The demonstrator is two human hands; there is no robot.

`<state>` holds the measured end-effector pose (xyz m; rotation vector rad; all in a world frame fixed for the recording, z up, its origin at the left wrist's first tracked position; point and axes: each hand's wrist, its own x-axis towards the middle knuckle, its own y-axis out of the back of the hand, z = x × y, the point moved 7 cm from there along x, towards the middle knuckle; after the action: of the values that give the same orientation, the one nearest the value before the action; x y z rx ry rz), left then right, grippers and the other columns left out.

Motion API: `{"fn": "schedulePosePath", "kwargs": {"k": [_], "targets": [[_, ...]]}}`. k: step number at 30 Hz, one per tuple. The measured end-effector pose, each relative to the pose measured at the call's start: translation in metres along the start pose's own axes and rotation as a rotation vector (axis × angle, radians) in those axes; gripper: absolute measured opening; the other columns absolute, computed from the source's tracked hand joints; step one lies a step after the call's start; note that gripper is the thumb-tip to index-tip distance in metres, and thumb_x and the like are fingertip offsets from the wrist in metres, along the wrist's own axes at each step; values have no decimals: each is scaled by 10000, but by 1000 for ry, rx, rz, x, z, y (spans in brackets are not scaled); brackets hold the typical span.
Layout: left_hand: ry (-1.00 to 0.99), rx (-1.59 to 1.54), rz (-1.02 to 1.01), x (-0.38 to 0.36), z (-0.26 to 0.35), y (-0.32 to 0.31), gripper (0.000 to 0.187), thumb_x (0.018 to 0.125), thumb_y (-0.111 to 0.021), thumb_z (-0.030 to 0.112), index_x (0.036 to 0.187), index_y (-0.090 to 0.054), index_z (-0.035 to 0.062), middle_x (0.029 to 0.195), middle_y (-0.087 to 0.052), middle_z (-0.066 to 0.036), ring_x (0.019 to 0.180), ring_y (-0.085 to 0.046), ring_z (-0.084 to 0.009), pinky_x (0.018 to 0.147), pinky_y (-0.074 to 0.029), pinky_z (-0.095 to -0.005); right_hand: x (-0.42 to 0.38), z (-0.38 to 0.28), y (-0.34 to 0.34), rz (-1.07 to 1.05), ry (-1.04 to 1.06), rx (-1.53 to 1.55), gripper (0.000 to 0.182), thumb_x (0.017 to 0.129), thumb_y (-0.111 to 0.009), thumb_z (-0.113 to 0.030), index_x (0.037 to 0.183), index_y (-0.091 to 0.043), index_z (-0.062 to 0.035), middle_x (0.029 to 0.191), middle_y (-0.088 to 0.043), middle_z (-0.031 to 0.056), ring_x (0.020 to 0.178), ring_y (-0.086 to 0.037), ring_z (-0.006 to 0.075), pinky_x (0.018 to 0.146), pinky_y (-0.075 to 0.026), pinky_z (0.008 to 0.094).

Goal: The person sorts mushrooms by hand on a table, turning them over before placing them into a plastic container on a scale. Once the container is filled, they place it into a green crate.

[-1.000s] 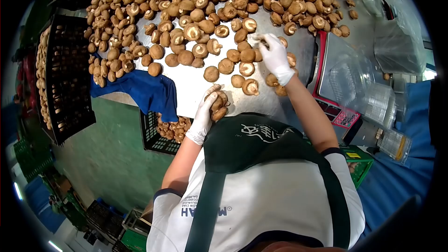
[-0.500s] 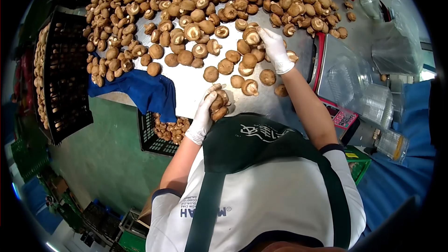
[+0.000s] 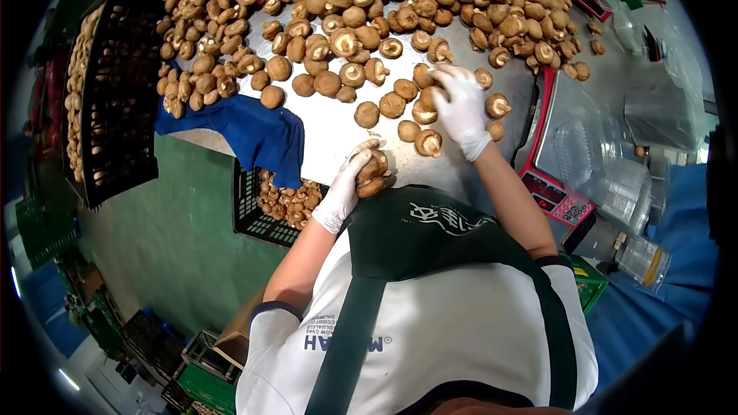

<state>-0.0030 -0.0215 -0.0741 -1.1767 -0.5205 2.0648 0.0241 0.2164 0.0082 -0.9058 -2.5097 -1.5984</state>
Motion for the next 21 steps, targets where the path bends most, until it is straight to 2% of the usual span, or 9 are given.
{"fn": "schedulePosePath", "kwargs": {"k": [3,5,9,11,13,15,16,19,21], "targets": [[-12,9,33,-6,-2,16,494,984,-507,365,1353,-438,43,1082,-578,-121,950,-618,-226,857,-528,-345,0,-63,-44,-248,128,216,320,832,-662,-228,1107,-635,-67,1096,-640,86,1087,-556,276,968,-411,421],[-29,8,62,-9,-2,21,508,986,-493,396,1356,-433,53,1067,-580,-125,938,-614,-229,849,-523,-337,-10,-96,-67,-272,267,160,385,824,-677,-267,1155,-621,-78,1122,-626,80,1088,-555,266,990,-392,404],[-59,-18,99,-11,1,27,504,987,-489,398,1351,-435,54,1052,-578,-131,937,-611,-239,820,-531,-348,-11,-72,-96,-406,270,46,439,832,-669,-281,1219,-599,-85,1135,-628,101,1080,-564,269,997,-391,398],[-55,-50,80,-13,-1,27,504,988,-484,401,1350,-432,53,1053,-578,-133,942,-610,-246,816,-536,-358,-9,-59,-90,-360,229,243,414,865,-632,-263,1224,-597,-61,1115,-646,129,1031,-585,301,964,-422,410],[-38,-103,35,-11,3,24,504,990,-478,403,1350,-429,53,1055,-578,-134,950,-609,-253,824,-542,-373,-1,-52,-70,-609,-184,670,387,972,-483,-196,1302,-553,-7,1140,-648,157,998,-638,229,920,-483,341],[-34,-105,20,-9,3,20,502,990,-469,417,1353,-426,74,1070,-579,-137,978,-610,-264,854,-544,-401,6,-38,-61,-503,-279,1148,397,1003,-396,-155,1329,-512,39,1188,-634,151,1073,-618,199,950,-484,319],[-30,-106,26,-9,4,18,501,990,-468,420,1354,-427,79,1076,-579,-138,985,-611,-266,861,-543,-405,2,-29,-66,-527,-529,1456,408,1016,-336,-131,1335,-473,83,1265,-587,154,1159,-579,236,1005,-464,344],[-29,-78,23,-8,7,13,500,987,-470,427,1359,-427,96,1122,-573,-144,1008,-611,-274,868,-538,-412,-1,-22,-60,-516,-656,1790,412,1027,-288,-126,1354,-421,85,1313,-533,197,1208,-545,263,1028,-458,387],[-29,-63,22,-8,7,11,508,986,-472,427,1367,-421,94,1135,-571,-145,1012,-611,-274,869,-535,-408,-1,-19,-59,-491,-653,1814,406,1030,-304,-135,1351,-414,89,1316,-526,205,1222,-537,276,1061,-432,393]]}}
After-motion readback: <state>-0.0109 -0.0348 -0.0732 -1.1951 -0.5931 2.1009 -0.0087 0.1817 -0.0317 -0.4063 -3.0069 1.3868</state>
